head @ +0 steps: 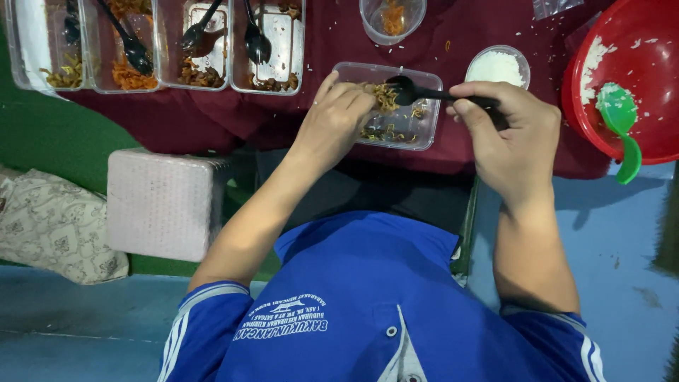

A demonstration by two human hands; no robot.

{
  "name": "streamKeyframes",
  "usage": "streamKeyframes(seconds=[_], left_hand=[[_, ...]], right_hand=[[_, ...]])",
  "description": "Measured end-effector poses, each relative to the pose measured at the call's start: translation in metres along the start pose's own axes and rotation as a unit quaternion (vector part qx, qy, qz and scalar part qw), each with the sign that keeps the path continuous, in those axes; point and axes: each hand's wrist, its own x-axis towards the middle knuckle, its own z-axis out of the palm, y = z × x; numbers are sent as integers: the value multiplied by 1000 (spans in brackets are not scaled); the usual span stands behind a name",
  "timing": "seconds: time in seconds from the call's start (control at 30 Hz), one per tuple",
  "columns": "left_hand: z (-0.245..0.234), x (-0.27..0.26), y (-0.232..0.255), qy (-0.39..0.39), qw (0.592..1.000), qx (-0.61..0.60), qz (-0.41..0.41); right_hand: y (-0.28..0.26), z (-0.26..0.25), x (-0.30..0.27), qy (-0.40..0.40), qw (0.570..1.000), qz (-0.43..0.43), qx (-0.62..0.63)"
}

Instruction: Scooping food toppings into a plastic bag and wrapping rice in paper.

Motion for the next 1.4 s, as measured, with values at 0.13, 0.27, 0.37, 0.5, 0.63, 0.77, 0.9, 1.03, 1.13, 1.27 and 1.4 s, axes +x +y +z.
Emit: streamKeyframes(seconds=[0.13,0.27,0.37,0.5,0.63,0.77,0.9,1.03,1.13,1.27,1.4], left_hand=[[-5,1,2,-3,1000,-9,-10],[-2,0,-3,-31,999,15,-13],[-8,2,1,-22,1000,16,-5],[-5,1,1,-14,1000,26,11],[-1,1,0,-11,999,36,27],[7,-5,-2,-29,997,64,37],[3,-4,1,-11,996,74,47],[-3,-4,3,-8,995,93,29],[-2,-6,6,9,998,53,24],[4,-6,11,8,999,31,24],[10,-10,10,18,999,22,34]], right_hand=[[-3,-3,0,-3,999,-27,-17],[-5,-6,-1,-6,996,-66,-53],[-6,-3,1,-23,996,-67,-49],[-7,3,6,-63,995,-74,-36],[-5,10,14,-88,990,-102,-37],[-4,19,22,-143,980,-133,-41],[0,26,26,-179,973,-130,-59],[-9,17,25,-148,977,-150,-46],[-12,14,23,-143,978,-146,-40],[-5,22,21,-154,977,-138,-47],[8,35,20,-163,977,-131,-45]])
